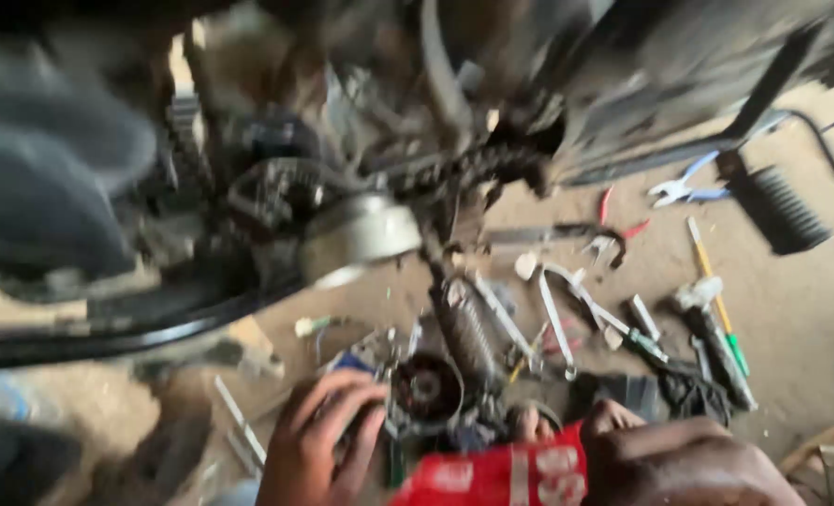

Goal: Work on a motorcycle engine by removing and inspecting the magneto/stator cover and applying sealant.

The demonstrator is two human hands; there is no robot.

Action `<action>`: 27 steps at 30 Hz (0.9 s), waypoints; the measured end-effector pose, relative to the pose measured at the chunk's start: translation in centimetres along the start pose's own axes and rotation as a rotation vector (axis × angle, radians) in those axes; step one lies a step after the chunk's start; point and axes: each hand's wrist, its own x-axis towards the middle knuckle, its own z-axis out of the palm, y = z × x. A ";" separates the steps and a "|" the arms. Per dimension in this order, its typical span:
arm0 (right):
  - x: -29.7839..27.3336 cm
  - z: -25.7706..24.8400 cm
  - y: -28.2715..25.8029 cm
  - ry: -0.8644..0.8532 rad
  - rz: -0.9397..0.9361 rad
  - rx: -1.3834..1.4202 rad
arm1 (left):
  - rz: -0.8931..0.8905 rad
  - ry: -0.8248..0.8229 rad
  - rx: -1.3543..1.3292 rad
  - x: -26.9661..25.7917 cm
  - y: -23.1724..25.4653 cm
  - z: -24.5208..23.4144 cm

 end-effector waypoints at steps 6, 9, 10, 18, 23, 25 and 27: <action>13.9 6.5 -15.3 -0.032 0.007 0.095 | -0.030 -0.135 -0.229 0.8 1.9 -2.0; 16.1 6.5 -16.8 0.092 -0.137 -0.001 | 0.057 -0.196 -0.388 0.8 2.1 -2.6; 16.3 6.9 -16.5 0.092 -0.138 -0.001 | 0.057 -0.196 -0.387 0.8 2.5 -2.6; 17.8 8.6 -15.6 0.045 0.052 -0.152 | 0.217 -0.296 -0.390 -1.5 5.9 1.5; 18.5 7.2 -19.3 -0.046 0.035 0.009 | 0.014 -0.193 -0.671 -1.0 6.0 1.9; 19.0 6.8 -21.5 -0.087 0.155 0.054 | -0.055 -0.137 -0.779 -0.4 6.1 1.5; 19.4 6.7 -23.6 -0.159 0.530 -0.017 | -0.110 -0.084 -0.863 0.1 6.2 1.0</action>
